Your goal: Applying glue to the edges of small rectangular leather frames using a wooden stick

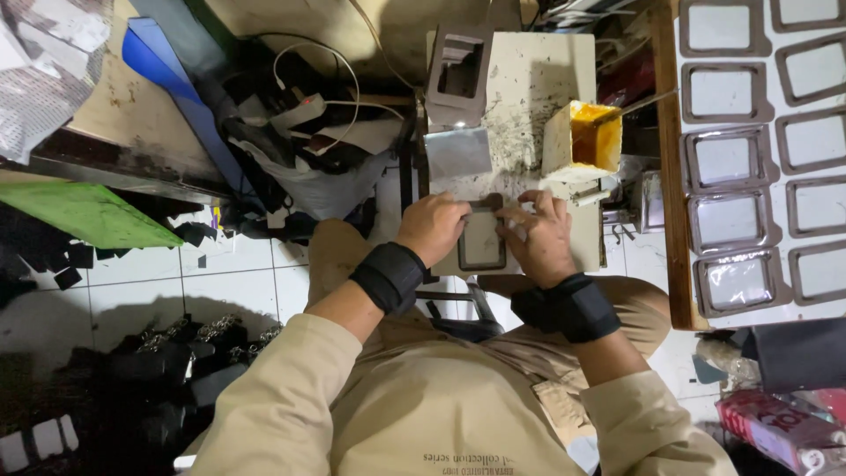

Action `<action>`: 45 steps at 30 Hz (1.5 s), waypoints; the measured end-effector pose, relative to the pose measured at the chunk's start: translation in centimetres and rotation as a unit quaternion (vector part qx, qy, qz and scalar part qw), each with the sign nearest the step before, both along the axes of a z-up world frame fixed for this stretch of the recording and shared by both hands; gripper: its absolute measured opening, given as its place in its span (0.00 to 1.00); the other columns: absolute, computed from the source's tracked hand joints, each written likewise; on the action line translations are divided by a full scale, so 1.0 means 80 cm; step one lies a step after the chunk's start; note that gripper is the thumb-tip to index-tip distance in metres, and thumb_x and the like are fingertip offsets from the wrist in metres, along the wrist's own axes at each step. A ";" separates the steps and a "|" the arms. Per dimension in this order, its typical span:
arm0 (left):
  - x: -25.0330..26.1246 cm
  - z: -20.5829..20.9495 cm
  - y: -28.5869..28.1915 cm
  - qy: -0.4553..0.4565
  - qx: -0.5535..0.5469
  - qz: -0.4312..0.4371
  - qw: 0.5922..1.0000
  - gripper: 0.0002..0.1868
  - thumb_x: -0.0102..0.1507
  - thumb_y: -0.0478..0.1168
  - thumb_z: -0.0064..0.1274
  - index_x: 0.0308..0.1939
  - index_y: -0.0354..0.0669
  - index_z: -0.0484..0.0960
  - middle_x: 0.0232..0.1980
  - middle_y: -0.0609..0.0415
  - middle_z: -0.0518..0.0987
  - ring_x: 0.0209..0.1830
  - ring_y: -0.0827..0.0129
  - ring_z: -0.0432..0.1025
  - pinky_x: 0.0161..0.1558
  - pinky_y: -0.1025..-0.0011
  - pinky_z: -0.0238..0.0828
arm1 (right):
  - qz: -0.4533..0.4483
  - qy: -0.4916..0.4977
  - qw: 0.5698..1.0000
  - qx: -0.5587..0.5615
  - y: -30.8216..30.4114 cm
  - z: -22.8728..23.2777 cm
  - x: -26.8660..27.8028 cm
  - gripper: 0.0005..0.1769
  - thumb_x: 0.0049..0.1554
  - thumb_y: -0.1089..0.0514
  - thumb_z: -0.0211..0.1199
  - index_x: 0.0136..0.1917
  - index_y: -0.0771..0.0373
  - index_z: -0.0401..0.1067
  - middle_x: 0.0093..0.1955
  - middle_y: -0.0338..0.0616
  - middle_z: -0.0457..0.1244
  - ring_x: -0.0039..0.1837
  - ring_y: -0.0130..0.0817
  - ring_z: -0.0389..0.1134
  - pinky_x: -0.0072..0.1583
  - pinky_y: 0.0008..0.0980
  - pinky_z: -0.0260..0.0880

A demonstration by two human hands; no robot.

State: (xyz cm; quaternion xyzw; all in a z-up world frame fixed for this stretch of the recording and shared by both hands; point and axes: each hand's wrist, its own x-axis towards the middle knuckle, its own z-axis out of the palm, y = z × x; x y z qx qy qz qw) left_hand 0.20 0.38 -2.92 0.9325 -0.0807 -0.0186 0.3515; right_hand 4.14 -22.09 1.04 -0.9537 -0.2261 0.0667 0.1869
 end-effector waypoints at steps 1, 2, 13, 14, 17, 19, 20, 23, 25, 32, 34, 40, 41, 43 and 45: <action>-0.001 0.003 0.003 0.002 0.000 0.000 1.000 0.08 0.66 0.41 0.47 0.32 0.46 0.76 0.32 0.58 0.67 0.31 0.59 0.68 0.32 0.65 0.67 | 0.000 0.002 1.000 0.000 -0.002 0.003 0.000 0.13 0.54 0.46 0.71 0.54 0.37 0.78 0.61 0.34 0.55 0.65 0.46 0.58 0.63 0.50 0.64; -0.002 0.006 0.006 0.012 -0.008 -0.014 1.000 0.06 0.65 0.42 0.50 0.39 0.44 0.78 0.34 0.53 0.68 0.34 0.55 0.68 0.35 0.62 0.67 | 0.008 0.017 0.999 -0.025 -0.003 0.005 0.000 0.17 0.53 0.45 0.71 0.57 0.36 0.77 0.64 0.34 0.54 0.67 0.46 0.56 0.64 0.50 0.62; -0.020 0.039 0.007 -0.001 0.158 -0.079 0.984 0.38 0.48 0.51 0.72 0.60 0.47 0.76 0.41 0.51 0.75 0.46 0.54 0.67 0.46 0.53 0.68 | 0.050 0.113 0.987 -0.102 -0.012 0.036 -0.006 0.38 0.49 0.41 0.73 0.71 0.32 0.66 0.81 0.38 0.41 0.77 0.53 0.43 0.74 0.58 0.44; -0.021 0.044 0.006 0.005 0.153 -0.080 0.985 0.39 0.48 0.52 0.72 0.61 0.46 0.76 0.41 0.51 0.75 0.46 0.55 0.67 0.47 0.53 0.67 | 0.058 0.113 0.985 -0.116 -0.012 0.035 -0.005 0.40 0.49 0.40 0.73 0.73 0.31 0.64 0.82 0.39 0.39 0.78 0.55 0.42 0.74 0.59 0.43; -0.023 0.049 0.005 0.005 0.148 -0.079 0.986 0.41 0.47 0.55 0.73 0.60 0.45 0.77 0.40 0.50 0.75 0.47 0.54 0.65 0.47 0.52 0.64 | 0.055 0.122 0.983 -0.129 -0.006 0.045 -0.006 0.45 0.49 0.41 0.74 0.76 0.34 0.60 0.84 0.44 0.35 0.79 0.59 0.40 0.74 0.62 0.42; -0.023 0.047 0.004 -0.001 0.146 -0.077 0.986 0.41 0.46 0.55 0.73 0.59 0.45 0.77 0.40 0.50 0.74 0.47 0.54 0.65 0.47 0.51 0.63 | 0.043 0.131 0.982 -0.130 0.004 0.058 -0.008 0.48 0.48 0.42 0.75 0.77 0.39 0.58 0.85 0.49 0.34 0.80 0.63 0.39 0.74 0.65 0.42; -0.022 0.046 0.003 0.003 0.147 -0.078 0.986 0.41 0.46 0.55 0.73 0.58 0.45 0.77 0.40 0.50 0.74 0.47 0.54 0.64 0.48 0.52 0.62 | 0.033 0.131 0.983 -0.126 0.012 0.066 -0.009 0.52 0.47 0.43 0.77 0.79 0.42 0.55 0.85 0.53 0.33 0.80 0.65 0.38 0.74 0.67 0.41; -0.020 0.046 0.002 0.004 0.149 -0.079 0.986 0.40 0.46 0.56 0.74 0.57 0.44 0.77 0.39 0.50 0.73 0.47 0.54 0.64 0.48 0.52 0.61 | 0.028 0.124 0.985 -0.113 0.027 0.074 -0.016 0.59 0.45 0.43 0.79 0.82 0.46 0.49 0.84 0.59 0.32 0.81 0.68 0.36 0.74 0.72 0.40; -0.020 0.045 0.002 0.004 0.150 -0.079 0.985 0.40 0.45 0.56 0.74 0.56 0.44 0.78 0.39 0.50 0.73 0.47 0.54 0.64 0.48 0.51 0.61 | 0.033 0.117 0.987 -0.105 0.034 0.070 -0.021 0.63 0.45 0.42 0.79 0.83 0.47 0.45 0.84 0.60 0.31 0.82 0.69 0.35 0.73 0.74 0.41; -0.021 0.043 0.002 -0.003 0.152 -0.070 0.986 0.42 0.46 0.59 0.74 0.58 0.44 0.78 0.40 0.48 0.74 0.48 0.53 0.64 0.50 0.51 0.61 | 0.031 0.127 0.984 -0.123 0.047 0.069 -0.027 0.69 0.42 0.33 0.77 0.84 0.49 0.39 0.85 0.60 0.28 0.83 0.65 0.30 0.75 0.69 0.34; -0.021 0.040 0.002 -0.004 0.152 -0.069 0.986 0.43 0.45 0.60 0.74 0.57 0.44 0.78 0.40 0.48 0.74 0.48 0.53 0.64 0.50 0.50 0.61 | 0.029 0.129 0.983 -0.125 0.044 0.067 -0.027 0.70 0.42 0.32 0.77 0.84 0.49 0.39 0.85 0.59 0.28 0.83 0.64 0.29 0.75 0.68 0.32; -0.024 0.046 0.005 0.003 0.152 -0.075 0.985 0.41 0.45 0.56 0.74 0.58 0.46 0.76 0.40 0.50 0.73 0.48 0.53 0.63 0.50 0.50 0.60 | 0.024 0.128 0.985 -0.111 0.015 0.054 -0.021 0.69 0.41 0.35 0.78 0.83 0.49 0.42 0.85 0.59 0.29 0.83 0.66 0.29 0.74 0.72 0.28; -0.024 0.049 0.005 0.006 0.150 -0.077 0.986 0.41 0.46 0.54 0.74 0.59 0.45 0.76 0.41 0.50 0.73 0.49 0.53 0.63 0.50 0.50 0.60 | 0.020 0.134 0.985 -0.111 0.010 0.050 -0.021 0.68 0.40 0.33 0.78 0.82 0.49 0.43 0.85 0.58 0.29 0.83 0.65 0.29 0.75 0.72 0.29; -0.024 0.054 0.004 0.008 0.147 -0.080 0.986 0.40 0.47 0.52 0.73 0.59 0.44 0.76 0.41 0.50 0.73 0.49 0.53 0.63 0.50 0.49 0.60 | 0.015 0.139 0.984 -0.110 0.002 0.043 -0.022 0.67 0.40 0.32 0.77 0.81 0.49 0.45 0.85 0.57 0.29 0.83 0.65 0.28 0.75 0.73 0.29; -0.023 0.060 0.003 0.018 0.156 -0.083 0.984 0.39 0.48 0.50 0.74 0.60 0.43 0.76 0.42 0.49 0.73 0.49 0.53 0.63 0.50 0.49 0.61 | 0.023 0.153 0.984 -0.091 -0.001 0.037 -0.021 0.61 0.41 0.33 0.76 0.80 0.42 0.48 0.85 0.53 0.29 0.83 0.65 0.30 0.75 0.73 0.30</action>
